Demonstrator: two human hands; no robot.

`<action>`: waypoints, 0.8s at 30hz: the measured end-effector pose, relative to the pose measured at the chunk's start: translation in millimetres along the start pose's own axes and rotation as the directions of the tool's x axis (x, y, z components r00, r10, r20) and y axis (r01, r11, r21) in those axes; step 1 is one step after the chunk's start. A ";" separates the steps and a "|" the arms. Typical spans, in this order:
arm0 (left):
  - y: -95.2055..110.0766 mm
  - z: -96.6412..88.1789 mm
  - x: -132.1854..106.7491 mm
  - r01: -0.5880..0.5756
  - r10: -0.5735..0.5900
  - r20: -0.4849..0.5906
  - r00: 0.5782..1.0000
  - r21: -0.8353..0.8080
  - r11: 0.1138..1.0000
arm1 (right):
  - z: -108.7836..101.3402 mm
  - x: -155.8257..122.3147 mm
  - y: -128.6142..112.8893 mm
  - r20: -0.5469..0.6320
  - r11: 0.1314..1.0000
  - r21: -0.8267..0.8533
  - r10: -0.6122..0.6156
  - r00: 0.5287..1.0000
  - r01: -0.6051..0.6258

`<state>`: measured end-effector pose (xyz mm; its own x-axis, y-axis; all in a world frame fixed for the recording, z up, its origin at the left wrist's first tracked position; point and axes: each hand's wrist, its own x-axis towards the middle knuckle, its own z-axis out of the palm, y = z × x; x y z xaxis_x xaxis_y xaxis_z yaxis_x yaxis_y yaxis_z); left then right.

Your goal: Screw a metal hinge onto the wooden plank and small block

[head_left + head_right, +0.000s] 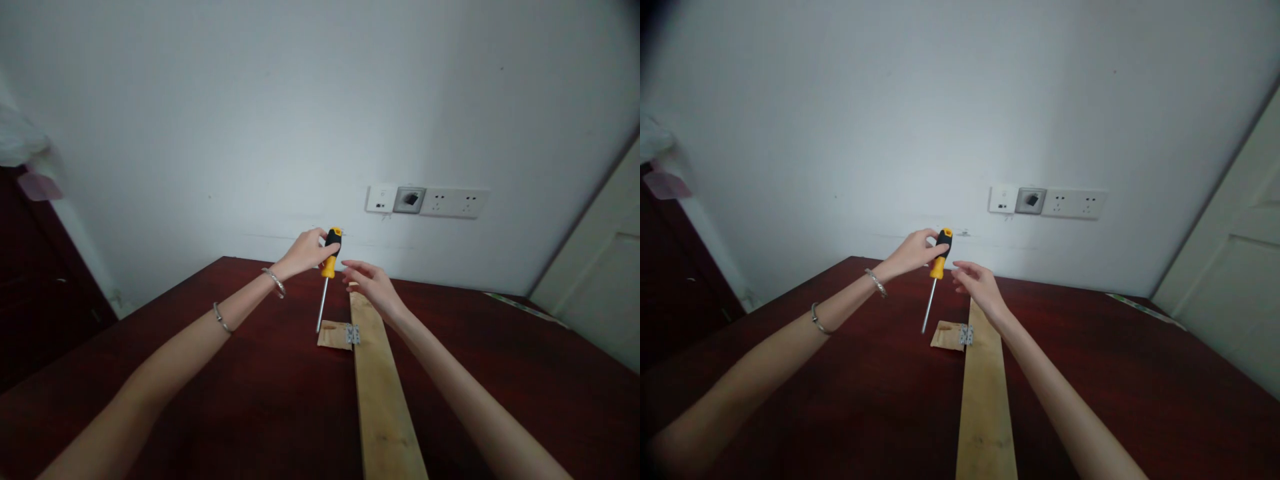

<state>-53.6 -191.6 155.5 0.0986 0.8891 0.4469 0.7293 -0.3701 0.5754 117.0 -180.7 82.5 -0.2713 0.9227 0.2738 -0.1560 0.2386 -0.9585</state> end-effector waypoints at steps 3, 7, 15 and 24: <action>15.4 17.3 10.3 -0.044 0.043 -0.031 0.999 -0.026 0.999 | -3.1 3.2 -9.6 0.013 0.998 -0.016 -0.057 0.998 0.057; 21.6 36.4 20.0 -0.066 0.063 -0.089 0.994 -0.032 0.997 | -14.9 6.6 -17.8 -0.029 0.986 -0.106 -0.133 0.991 0.130; 19.3 62.2 28.9 -0.069 0.063 -0.096 0.993 -0.057 0.996 | -30.4 17.8 -10.1 -0.079 0.986 -0.120 -0.128 0.989 0.118; 10.3 60.5 25.6 -0.104 0.099 -0.047 0.994 -0.106 0.989 | -38.3 24.3 0.6 -0.093 0.980 -0.151 -0.147 0.985 0.132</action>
<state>-2.6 -156.4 131.5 0.1387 0.8344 0.5334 0.6394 -0.4868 0.5952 146.7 -146.6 85.5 -0.1558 0.9016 0.4035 -0.0451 0.4016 -0.9147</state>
